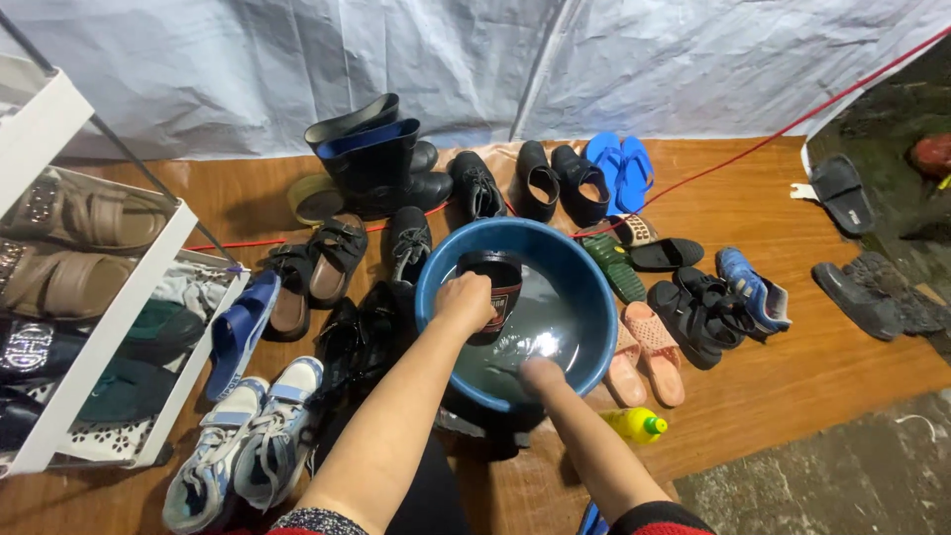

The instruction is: Washing a black shoe by hand in a blue basin of water on the floor.

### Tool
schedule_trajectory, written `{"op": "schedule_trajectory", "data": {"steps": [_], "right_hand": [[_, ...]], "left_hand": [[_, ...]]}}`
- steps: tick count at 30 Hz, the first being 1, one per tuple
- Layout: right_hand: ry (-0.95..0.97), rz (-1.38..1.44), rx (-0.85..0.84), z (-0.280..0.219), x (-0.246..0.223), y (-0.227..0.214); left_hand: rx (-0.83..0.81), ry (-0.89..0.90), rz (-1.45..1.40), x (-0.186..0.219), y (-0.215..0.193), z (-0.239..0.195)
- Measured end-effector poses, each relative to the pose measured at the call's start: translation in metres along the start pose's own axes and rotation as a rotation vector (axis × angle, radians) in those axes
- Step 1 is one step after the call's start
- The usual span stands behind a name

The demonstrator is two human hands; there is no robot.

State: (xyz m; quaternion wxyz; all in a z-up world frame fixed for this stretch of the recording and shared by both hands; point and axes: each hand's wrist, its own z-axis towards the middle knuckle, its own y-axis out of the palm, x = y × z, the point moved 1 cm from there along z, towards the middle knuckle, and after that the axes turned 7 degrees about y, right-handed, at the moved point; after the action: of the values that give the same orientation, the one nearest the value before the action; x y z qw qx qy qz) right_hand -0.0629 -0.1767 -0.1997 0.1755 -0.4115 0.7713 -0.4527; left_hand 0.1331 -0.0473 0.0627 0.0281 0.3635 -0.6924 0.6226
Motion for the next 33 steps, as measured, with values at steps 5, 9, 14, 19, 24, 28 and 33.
{"op": "schedule_trajectory", "data": {"steps": [5, 9, 14, 19, 24, 28, 33], "right_hand": [[0.087, -0.047, 0.453, -0.001, 0.021, 0.009], [0.251, 0.217, -0.002, -0.051, 0.034, -0.072], [0.19, 0.565, 0.451, -0.091, 0.055, -0.106], [-0.003, 0.651, 0.916, -0.154, 0.013, -0.155], [0.07, 0.499, 0.897, -0.172, -0.029, -0.171], [0.102, 0.583, 0.837, -0.158, -0.034, -0.154], [0.105, 0.812, 0.935, -0.137, -0.029, -0.128]], "left_hand": [[-0.068, 0.012, 0.044, -0.003, 0.034, 0.024], [-0.083, -0.037, -0.001, 0.007, 0.028, 0.021], [0.009, 0.037, 0.081, 0.002, 0.038, 0.026], [0.179, 0.172, 0.17, 0.0, 0.06, 0.026], [0.281, 0.29, 0.171, 0.002, 0.057, -0.001], [0.239, 0.282, 0.21, 0.013, 0.027, -0.043], [0.222, 0.217, 0.172, 0.004, 0.044, -0.036]]}}
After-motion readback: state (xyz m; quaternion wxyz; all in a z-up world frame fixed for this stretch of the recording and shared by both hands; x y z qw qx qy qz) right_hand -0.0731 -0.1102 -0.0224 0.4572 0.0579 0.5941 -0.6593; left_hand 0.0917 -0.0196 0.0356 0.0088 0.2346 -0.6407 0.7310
